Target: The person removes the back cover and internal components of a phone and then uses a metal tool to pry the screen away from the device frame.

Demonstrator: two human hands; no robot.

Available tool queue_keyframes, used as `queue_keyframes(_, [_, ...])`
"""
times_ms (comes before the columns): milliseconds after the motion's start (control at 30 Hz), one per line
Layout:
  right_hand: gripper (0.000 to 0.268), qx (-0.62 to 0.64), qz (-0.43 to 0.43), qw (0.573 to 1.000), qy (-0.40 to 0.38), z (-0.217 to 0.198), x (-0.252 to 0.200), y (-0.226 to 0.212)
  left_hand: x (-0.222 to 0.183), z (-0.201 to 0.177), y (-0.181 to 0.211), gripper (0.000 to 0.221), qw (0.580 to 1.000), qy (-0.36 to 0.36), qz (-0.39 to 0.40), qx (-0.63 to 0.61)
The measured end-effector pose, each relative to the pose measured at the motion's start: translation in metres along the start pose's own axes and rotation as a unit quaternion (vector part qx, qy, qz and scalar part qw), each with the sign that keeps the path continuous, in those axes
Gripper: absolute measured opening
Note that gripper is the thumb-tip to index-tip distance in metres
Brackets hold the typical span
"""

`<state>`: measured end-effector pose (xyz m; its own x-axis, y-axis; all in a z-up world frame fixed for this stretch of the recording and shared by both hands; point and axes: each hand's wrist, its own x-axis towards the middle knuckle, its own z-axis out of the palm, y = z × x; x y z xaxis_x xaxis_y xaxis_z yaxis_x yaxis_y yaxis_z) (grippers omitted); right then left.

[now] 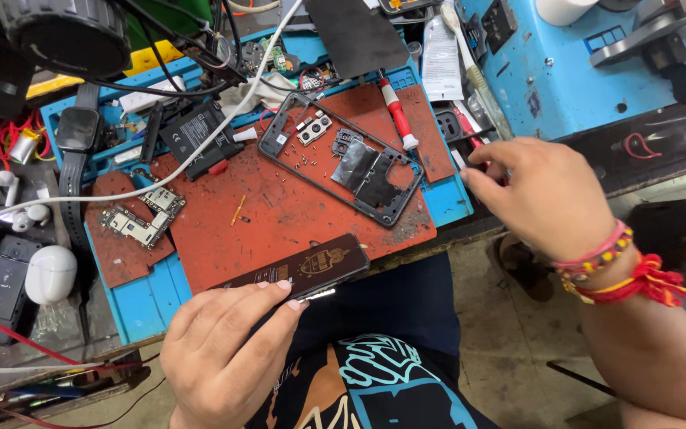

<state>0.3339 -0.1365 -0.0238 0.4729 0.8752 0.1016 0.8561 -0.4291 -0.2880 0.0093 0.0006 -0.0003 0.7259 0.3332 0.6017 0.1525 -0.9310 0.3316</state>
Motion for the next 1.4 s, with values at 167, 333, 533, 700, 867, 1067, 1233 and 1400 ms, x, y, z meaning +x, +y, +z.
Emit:
queue_keyframes(167, [0.028,0.026,0.037,0.999,-0.024,0.003,-0.003,-0.007,0.001,-0.002,0.001,0.019,1.0,-0.003,-0.002,-0.007])
queue_keyframes(333, [0.043,0.027,0.146,0.981,-0.124,-0.015,-0.017,0.006,0.006,-0.005,-0.001,0.019,1.0,-0.007,-0.001,-0.004])
queue_keyframes(533, [0.042,0.277,0.23,0.922,-0.146,-0.001,-0.065,0.073,0.006,-0.009,-0.008,0.017,1.0,-0.013,-0.005,-0.008])
queue_keyframes(700, [0.03,0.774,0.158,0.595,-0.148,0.023,-0.103,0.102,0.008,-0.012,-0.01,0.016,1.0,-0.015,-0.007,-0.014])
queue_keyframes(867, [0.024,0.909,0.032,0.333,-0.247,0.037,-0.104,0.079,0.016,-0.015,-0.006,0.023,1.0,-0.009,-0.01,-0.009])
queue_keyframes(1067, [0.028,0.923,-0.043,0.275,-0.265,0.059,-0.094,0.034,0.022,-0.015,-0.003,0.024,0.999,-0.009,-0.021,-0.03])
queue_keyframes(1233, [0.022,0.878,-0.068,0.463,-0.098,0.056,-0.101,-0.017,0.019,-0.012,-0.004,0.022,0.999,0.005,-0.014,-0.033])
queue_keyframes(1400, [0.049,0.75,-0.061,0.652,0.097,0.055,-0.108,-0.074,0.018,-0.011,-0.005,0.018,0.999,0.005,-0.016,-0.039])
